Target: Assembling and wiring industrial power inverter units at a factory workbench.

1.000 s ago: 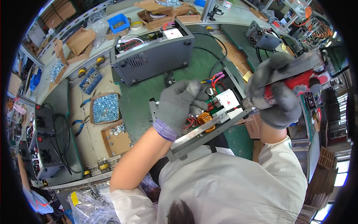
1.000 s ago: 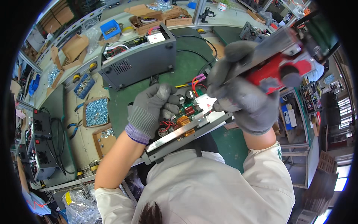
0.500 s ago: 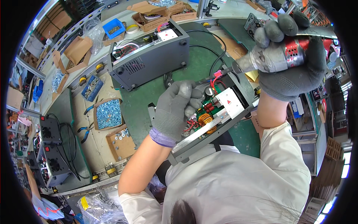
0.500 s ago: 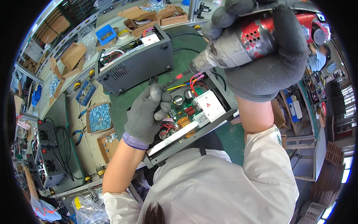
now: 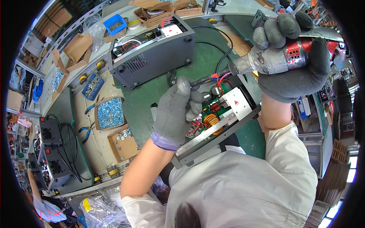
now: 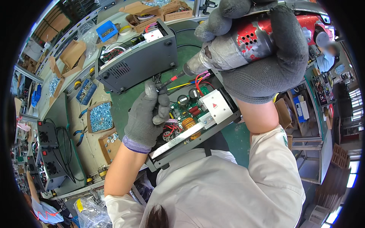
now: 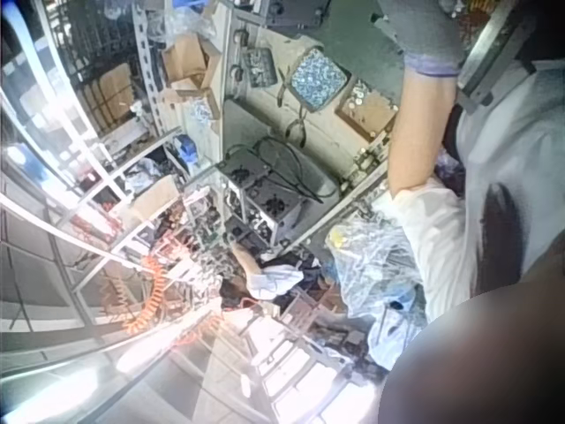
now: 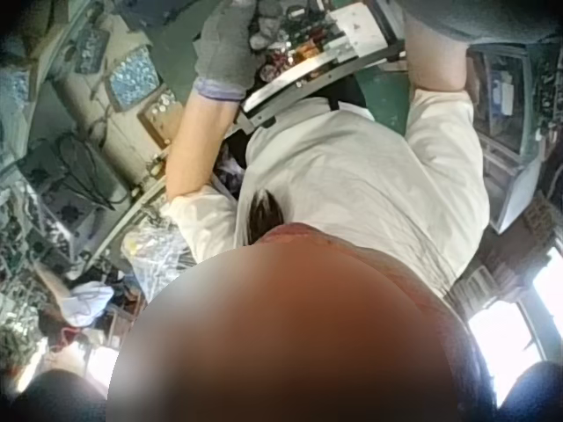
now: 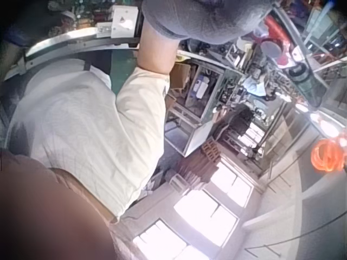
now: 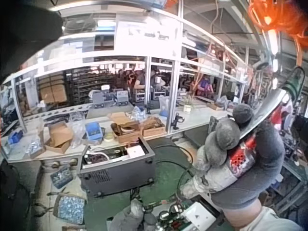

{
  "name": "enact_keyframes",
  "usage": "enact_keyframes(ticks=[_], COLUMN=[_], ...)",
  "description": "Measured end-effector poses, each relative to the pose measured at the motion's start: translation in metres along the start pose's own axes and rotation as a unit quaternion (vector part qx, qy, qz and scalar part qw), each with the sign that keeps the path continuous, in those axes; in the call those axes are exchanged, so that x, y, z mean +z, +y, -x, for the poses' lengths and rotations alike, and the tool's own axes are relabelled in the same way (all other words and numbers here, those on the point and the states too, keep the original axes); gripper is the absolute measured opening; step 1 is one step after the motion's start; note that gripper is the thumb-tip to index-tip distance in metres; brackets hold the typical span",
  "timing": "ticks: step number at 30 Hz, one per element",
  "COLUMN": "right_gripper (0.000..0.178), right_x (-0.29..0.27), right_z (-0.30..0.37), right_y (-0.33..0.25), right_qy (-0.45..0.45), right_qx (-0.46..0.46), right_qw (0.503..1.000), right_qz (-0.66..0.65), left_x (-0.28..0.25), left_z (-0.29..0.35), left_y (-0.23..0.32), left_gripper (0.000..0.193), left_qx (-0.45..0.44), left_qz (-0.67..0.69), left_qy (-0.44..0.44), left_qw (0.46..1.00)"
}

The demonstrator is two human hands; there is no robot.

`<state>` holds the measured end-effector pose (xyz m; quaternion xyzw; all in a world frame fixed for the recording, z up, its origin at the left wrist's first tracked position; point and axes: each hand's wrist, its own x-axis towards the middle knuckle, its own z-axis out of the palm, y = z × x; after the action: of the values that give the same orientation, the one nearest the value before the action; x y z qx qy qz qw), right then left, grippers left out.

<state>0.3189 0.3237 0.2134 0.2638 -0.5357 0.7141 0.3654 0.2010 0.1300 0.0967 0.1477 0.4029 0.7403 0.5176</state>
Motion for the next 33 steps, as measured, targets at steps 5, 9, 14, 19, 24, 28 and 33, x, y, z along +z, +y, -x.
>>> enact_keyframes(ticks=[5,9,14,19,24,28,33], right_gripper=[0.047,0.047,0.045,0.037,0.026,0.026,0.027], right_x=[0.003,0.0,-0.004,-0.023,-0.017,-0.048,-0.039], right_z=[-0.005,-0.016,-0.037,-0.068,-0.109,-0.13,-0.148], right_y=[0.006,0.008,0.023,0.042,0.092,0.136,0.154], right_qy=[-0.006,0.014,0.021,0.046,0.257,0.23,0.267], right_qx=[-0.001,0.022,0.05,0.111,0.076,0.101,0.137], right_qw=[1.0,0.999,0.996,0.984,0.963,0.968,0.948], right_qz=[-0.001,-0.039,-0.07,-0.129,-0.043,0.012,0.107], left_x=[0.009,0.013,0.005,-0.013,-0.063,-0.086,-0.088], left_z=[0.002,0.007,0.002,-0.027,-0.088,-0.134,-0.146], left_y=[0.005,0.011,0.028,0.06,0.119,0.147,0.148], left_gripper=[0.046,0.041,0.074,0.084,0.04,0.037,0.038], left_qx=[0.067,0.092,0.052,0.023,0.308,0.162,0.033], left_qz=[-0.017,-0.02,0.011,-0.097,-0.504,-0.742,-0.763], left_qy=[0.032,0.075,0.027,0.116,0.251,0.22,0.173], left_qw=[0.997,0.993,0.998,0.988,0.766,0.612,0.622])
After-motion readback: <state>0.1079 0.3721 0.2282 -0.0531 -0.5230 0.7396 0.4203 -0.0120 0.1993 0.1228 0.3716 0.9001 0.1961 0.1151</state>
